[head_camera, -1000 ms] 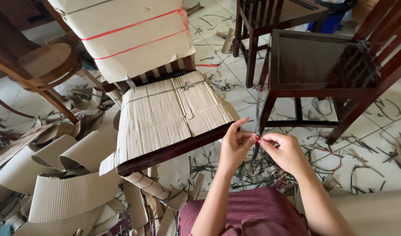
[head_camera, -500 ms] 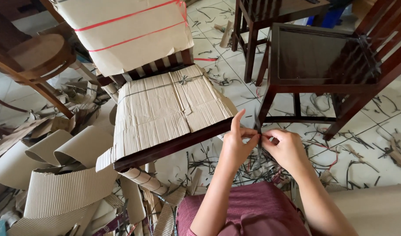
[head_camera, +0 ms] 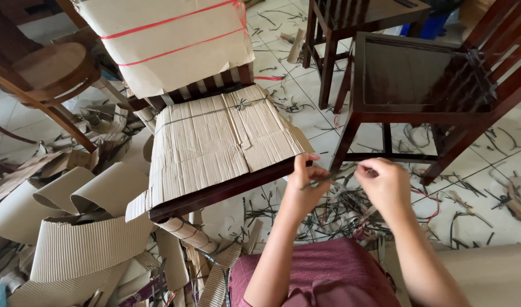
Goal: Wrapping a wooden chair seat with corrugated cardboard and securing it with string for protection during transport.
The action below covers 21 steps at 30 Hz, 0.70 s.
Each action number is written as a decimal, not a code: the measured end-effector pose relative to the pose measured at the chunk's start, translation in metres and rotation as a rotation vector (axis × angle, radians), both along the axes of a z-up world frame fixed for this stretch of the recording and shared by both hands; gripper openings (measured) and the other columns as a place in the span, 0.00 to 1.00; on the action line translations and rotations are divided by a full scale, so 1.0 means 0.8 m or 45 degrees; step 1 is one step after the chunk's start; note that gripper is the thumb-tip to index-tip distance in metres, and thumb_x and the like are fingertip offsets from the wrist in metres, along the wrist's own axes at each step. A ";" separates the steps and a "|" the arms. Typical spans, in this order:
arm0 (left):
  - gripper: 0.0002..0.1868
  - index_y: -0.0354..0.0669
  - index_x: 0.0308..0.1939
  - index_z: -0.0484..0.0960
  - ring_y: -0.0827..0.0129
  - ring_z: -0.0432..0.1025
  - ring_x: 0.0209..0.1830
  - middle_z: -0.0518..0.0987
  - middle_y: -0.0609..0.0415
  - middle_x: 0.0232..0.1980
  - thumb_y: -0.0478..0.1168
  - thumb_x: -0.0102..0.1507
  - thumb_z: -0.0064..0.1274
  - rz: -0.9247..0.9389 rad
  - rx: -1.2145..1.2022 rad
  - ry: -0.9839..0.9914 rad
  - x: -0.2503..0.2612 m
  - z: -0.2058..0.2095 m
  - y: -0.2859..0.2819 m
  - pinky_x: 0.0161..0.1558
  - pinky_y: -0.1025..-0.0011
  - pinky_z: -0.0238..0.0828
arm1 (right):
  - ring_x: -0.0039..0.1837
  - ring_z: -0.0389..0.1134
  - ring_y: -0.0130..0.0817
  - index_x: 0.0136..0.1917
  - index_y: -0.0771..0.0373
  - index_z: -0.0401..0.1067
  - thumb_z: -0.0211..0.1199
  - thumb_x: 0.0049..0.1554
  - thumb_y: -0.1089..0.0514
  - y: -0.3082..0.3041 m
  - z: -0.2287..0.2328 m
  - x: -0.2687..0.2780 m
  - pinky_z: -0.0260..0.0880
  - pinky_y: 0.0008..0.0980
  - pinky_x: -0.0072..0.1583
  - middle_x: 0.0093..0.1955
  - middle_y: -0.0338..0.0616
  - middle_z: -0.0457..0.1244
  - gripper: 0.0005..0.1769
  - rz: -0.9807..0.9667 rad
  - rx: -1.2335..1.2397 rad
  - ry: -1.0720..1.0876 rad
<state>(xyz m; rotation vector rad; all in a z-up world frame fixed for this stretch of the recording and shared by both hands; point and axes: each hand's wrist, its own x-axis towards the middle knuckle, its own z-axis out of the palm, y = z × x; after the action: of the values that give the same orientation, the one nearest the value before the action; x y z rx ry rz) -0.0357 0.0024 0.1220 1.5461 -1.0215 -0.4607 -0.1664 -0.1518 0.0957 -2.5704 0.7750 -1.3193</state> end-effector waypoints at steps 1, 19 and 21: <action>0.26 0.45 0.60 0.63 0.61 0.80 0.45 0.83 0.48 0.42 0.28 0.61 0.55 -0.023 -0.144 0.233 0.004 -0.006 -0.001 0.49 0.65 0.78 | 0.41 0.72 0.36 0.42 0.55 0.81 0.71 0.53 0.58 -0.001 0.005 -0.001 0.73 0.33 0.45 0.36 0.39 0.70 0.02 0.087 0.383 -0.050; 0.15 0.39 0.35 0.84 0.77 0.59 0.19 0.65 0.60 0.18 0.46 0.70 0.55 -0.069 -0.164 0.377 0.015 -0.008 0.017 0.23 0.77 0.58 | 0.35 0.45 0.19 0.51 0.57 0.65 0.55 0.64 0.54 -0.086 -0.068 0.005 0.53 0.25 0.41 0.33 0.24 0.41 0.06 1.274 2.276 -0.979; 0.14 0.42 0.37 0.86 0.79 0.55 0.16 0.62 0.63 0.16 0.43 0.72 0.50 -0.070 -0.237 0.487 0.025 -0.028 0.006 0.22 0.80 0.56 | 0.33 0.42 0.17 0.51 0.55 0.67 0.56 0.66 0.51 -0.090 -0.069 0.001 0.49 0.22 0.36 0.32 0.22 0.40 0.07 1.212 2.230 -0.912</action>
<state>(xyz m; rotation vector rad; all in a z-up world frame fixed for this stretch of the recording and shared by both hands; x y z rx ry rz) -0.0160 0.0075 0.0999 1.2080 -0.7854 -0.6525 -0.1654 -0.2236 0.0402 -0.6966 0.1773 -0.5218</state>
